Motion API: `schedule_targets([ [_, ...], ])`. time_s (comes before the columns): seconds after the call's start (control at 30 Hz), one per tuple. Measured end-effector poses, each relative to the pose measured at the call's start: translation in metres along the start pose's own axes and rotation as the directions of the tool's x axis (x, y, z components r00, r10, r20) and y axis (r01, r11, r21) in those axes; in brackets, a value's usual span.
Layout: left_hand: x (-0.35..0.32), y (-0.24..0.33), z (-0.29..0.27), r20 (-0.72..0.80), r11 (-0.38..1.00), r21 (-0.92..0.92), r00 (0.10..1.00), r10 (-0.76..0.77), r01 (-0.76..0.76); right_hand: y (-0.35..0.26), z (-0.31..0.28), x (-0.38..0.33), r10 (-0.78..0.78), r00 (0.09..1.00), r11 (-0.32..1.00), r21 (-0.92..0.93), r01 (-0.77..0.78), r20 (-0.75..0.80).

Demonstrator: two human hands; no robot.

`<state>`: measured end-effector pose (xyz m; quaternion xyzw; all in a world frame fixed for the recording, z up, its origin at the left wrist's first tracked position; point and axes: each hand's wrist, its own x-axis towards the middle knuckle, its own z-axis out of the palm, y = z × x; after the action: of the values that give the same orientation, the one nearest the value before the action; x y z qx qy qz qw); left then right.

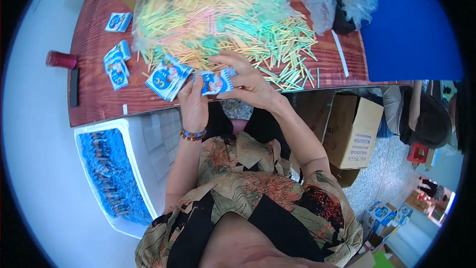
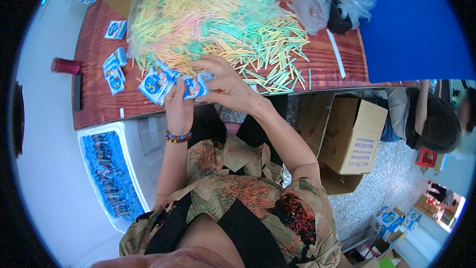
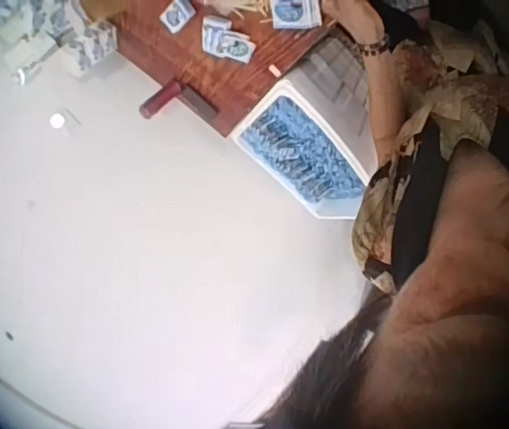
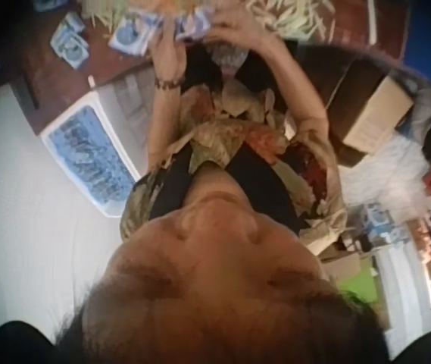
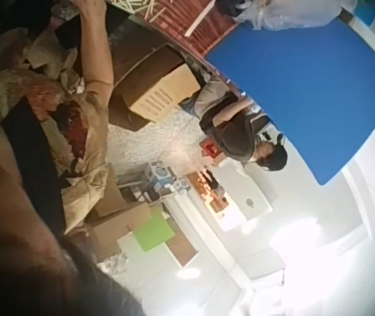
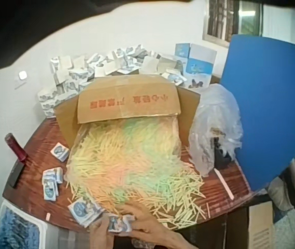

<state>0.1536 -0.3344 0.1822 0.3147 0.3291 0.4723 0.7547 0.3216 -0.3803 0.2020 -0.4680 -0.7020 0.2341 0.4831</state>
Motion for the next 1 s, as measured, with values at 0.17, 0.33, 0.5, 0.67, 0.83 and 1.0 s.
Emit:
schedule_targets([
  [0.17,-0.001,-0.004,-0.005,0.05,0.997,0.052,0.996,-0.067,0.065,0.006,-0.008,-0.004,-0.025,0.997,0.994,0.106,0.017,0.074],
  [0.33,0.0,0.002,-0.002,-0.085,0.999,0.029,0.996,-0.012,0.014,0.002,-0.034,-0.005,0.167,0.986,0.941,0.297,-0.164,0.017],
  [0.5,-0.002,0.009,-0.004,-0.068,0.999,-0.009,0.997,-0.043,0.042,0.023,-0.042,0.021,0.319,0.93,0.873,-0.324,-0.364,-0.185],
  [0.67,0.002,0.013,-0.024,-0.088,0.998,-0.064,0.996,-0.024,0.018,0.025,-0.028,0.034,0.108,0.973,0.537,-0.812,-0.229,-0.203],
  [0.83,0.005,0.018,-0.038,-0.116,0.998,-0.065,0.993,-0.022,0.014,0.039,-0.007,0.052,0.081,0.982,0.443,-0.876,-0.191,-0.172],
  [1.0,0.006,0.021,-0.051,-0.09,0.999,-0.054,0.996,-0.002,-0.003,0.048,0.013,0.063,0.111,0.984,0.339,-0.925,-0.169,-0.139],
])
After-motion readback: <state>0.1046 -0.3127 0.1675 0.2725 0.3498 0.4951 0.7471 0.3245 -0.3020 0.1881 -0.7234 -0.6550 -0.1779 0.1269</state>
